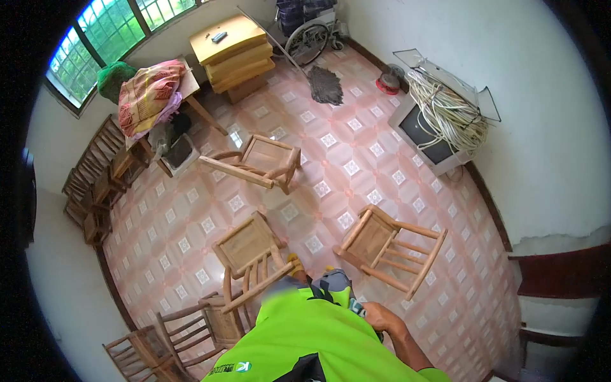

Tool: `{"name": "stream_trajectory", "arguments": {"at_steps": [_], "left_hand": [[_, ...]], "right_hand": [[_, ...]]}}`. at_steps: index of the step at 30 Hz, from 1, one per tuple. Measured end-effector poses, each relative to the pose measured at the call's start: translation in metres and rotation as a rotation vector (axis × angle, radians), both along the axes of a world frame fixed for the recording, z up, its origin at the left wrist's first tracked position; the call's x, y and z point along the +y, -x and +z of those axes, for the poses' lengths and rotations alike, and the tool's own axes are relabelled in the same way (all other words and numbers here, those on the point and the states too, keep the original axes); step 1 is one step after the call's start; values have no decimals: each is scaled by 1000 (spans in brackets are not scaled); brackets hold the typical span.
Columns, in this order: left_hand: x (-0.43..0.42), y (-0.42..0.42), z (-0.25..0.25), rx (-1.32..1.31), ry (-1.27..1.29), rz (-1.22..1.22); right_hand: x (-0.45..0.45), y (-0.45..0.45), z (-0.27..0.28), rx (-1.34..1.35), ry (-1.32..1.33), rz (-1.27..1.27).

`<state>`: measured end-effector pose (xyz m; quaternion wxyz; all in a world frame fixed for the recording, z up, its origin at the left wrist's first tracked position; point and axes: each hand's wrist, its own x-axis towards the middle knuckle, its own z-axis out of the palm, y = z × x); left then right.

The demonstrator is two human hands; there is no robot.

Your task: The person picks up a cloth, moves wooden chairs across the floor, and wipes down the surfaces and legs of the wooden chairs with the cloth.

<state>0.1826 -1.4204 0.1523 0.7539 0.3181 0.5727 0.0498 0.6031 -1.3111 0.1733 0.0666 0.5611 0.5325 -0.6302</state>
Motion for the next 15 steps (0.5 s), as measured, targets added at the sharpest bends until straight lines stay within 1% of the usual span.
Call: {"name": "stream_trajectory", "arguments": {"at_steps": [1,3,4,5,6,7,9,10,12,13,15], "left_hand": [[8,-7,0,-9,-7,21],[47,-32,10,-20,-18,59],[66,-43,16,-25,-21,77],[73,-49,18,-31,-22,96],[67,-49,17,-38,-22,118],[52,-46,14,-44,-24,141],[13,-35,6,-50,-24,188],[-3,-31,3,-53,-23,213],[-11,-30,4,-63,-19,265],[-13,-34,4,-69,-19,292],[-17,-48,5,-76,-19,335]], "right_hand": [[3,-2,-7,1,-9,9],[6,-3,-26,79,-238,89],[9,-1,-28,84,-244,95],[13,4,-26,32,-249,85],[17,5,-25,-22,-255,78],[21,2,-29,-16,-258,89],[24,-8,-46,78,-156,-16],[24,-16,-57,86,-155,-3],[29,-26,-67,253,-91,-29],[32,-35,-70,258,-89,-14],[46,-42,-46,337,-45,65]]}}
